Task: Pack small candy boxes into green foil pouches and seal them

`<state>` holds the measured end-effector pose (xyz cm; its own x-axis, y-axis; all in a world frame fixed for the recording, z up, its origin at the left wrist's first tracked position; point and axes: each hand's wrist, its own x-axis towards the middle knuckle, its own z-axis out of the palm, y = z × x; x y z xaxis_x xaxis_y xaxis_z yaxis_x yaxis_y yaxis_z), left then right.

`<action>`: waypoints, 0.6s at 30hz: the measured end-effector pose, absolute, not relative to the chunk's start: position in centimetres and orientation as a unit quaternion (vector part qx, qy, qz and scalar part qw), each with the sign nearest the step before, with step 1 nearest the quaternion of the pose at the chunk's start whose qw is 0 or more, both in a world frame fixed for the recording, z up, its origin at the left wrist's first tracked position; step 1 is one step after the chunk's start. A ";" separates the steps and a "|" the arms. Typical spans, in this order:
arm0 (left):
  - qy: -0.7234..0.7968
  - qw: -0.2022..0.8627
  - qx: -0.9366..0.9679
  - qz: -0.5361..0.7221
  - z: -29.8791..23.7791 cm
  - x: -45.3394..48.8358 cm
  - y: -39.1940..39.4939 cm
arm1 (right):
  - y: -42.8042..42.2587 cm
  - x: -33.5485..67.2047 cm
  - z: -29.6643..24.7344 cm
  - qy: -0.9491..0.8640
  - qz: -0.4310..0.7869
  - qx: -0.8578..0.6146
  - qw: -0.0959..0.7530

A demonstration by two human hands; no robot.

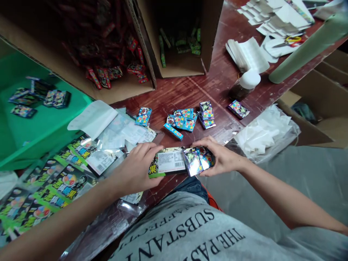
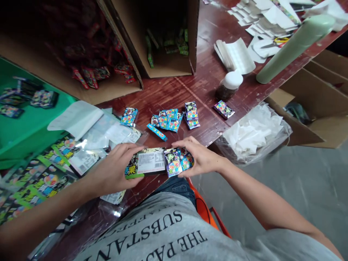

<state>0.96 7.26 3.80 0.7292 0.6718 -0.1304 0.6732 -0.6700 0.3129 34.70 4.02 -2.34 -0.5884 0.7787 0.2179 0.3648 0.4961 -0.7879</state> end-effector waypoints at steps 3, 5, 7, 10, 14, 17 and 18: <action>0.397 0.179 0.900 0.018 2.8 -0.1 6.3 | 4.6 34.6 -3.0 -0.822 0.360 -0.350 0.270; 0.415 0.165 0.895 0.018 2.2 -0.7 5.8 | 5.0 34.5 -3.3 -0.828 0.332 -0.364 0.270; 0.426 0.148 0.892 0.012 1.6 -1.3 5.2 | 5.2 34.3 -3.5 -0.841 0.288 -0.388 0.242; 0.439 0.136 0.888 0.007 0.8 -1.9 4.4 | 5.0 34.7 -3.6 -0.861 0.235 -0.410 0.189; 0.465 0.129 0.875 0.032 0.9 -3.3 3.4 | 3.9 36.6 -2.6 -0.863 0.223 -0.422 0.162; 0.472 0.130 0.871 0.048 1.6 -4.4 2.3 | 3.4 36.4 -1.5 -0.840 0.235 -0.438 0.218; 0.469 0.134 0.872 0.048 1.7 -4.7 1.9 | 3.4 35.6 -1.3 -0.830 0.243 -0.434 0.251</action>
<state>-4.72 1.92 1.75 0.5562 0.8300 -0.0415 0.8042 -0.5249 0.2790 35.57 3.38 -1.28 -0.4975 0.8426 0.2064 0.5980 0.5055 -0.6220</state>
